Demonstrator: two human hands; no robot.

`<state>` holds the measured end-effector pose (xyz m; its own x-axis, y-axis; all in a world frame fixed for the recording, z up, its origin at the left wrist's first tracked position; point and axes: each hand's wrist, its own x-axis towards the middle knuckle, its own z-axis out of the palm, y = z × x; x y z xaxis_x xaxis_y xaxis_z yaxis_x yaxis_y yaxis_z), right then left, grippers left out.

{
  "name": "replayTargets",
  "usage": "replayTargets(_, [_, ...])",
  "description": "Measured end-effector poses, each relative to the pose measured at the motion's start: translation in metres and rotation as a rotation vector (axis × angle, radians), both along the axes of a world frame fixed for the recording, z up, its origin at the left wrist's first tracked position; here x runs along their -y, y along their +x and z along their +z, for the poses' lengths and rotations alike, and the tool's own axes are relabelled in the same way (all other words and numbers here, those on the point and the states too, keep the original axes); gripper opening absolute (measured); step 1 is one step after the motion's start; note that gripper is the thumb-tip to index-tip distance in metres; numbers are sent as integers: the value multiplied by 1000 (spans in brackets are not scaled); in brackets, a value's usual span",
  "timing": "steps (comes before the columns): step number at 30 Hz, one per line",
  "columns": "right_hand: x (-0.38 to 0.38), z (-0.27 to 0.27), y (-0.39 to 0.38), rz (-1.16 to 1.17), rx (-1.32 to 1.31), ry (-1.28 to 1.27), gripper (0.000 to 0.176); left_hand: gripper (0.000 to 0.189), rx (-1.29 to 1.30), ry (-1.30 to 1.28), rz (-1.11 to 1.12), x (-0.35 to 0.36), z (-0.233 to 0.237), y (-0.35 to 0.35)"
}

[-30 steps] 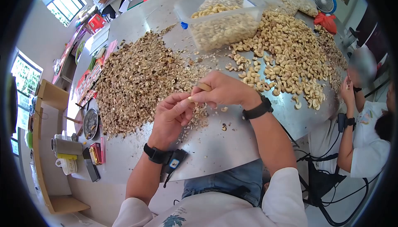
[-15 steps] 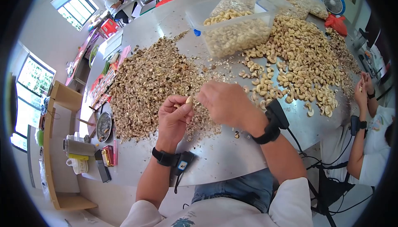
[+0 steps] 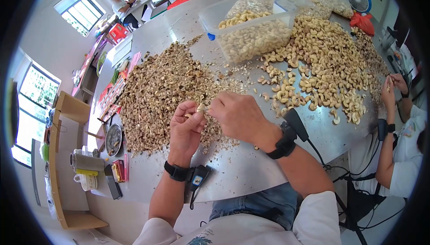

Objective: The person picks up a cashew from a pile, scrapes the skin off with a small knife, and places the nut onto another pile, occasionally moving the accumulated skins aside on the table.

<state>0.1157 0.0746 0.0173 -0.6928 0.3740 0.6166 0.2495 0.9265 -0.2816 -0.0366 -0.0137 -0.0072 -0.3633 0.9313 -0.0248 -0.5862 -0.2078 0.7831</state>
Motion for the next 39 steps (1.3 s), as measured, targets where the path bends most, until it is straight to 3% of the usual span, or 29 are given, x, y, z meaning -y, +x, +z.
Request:
replayTargets(8, [8,-12,-11,-137,-24,57,8,32,-24,1,39,-2,-3,-4])
replayTargets(11, [3,-19,-12,-291,-57,-11,10,36,-95,6,62,-1,1,-1])
replayTargets(20, [-1,-15,-7,-3,-162,-167,13,42,-78,39,29,-2,0,-2])
replayTargets(35, [-1,-29,-15,-213,-131,-209,15,45,-11,108,4,0,5,3])
replayTargets(39, [0,-20,-13,-49,-252,-243,15,46,-7,88,24,0,5,2])
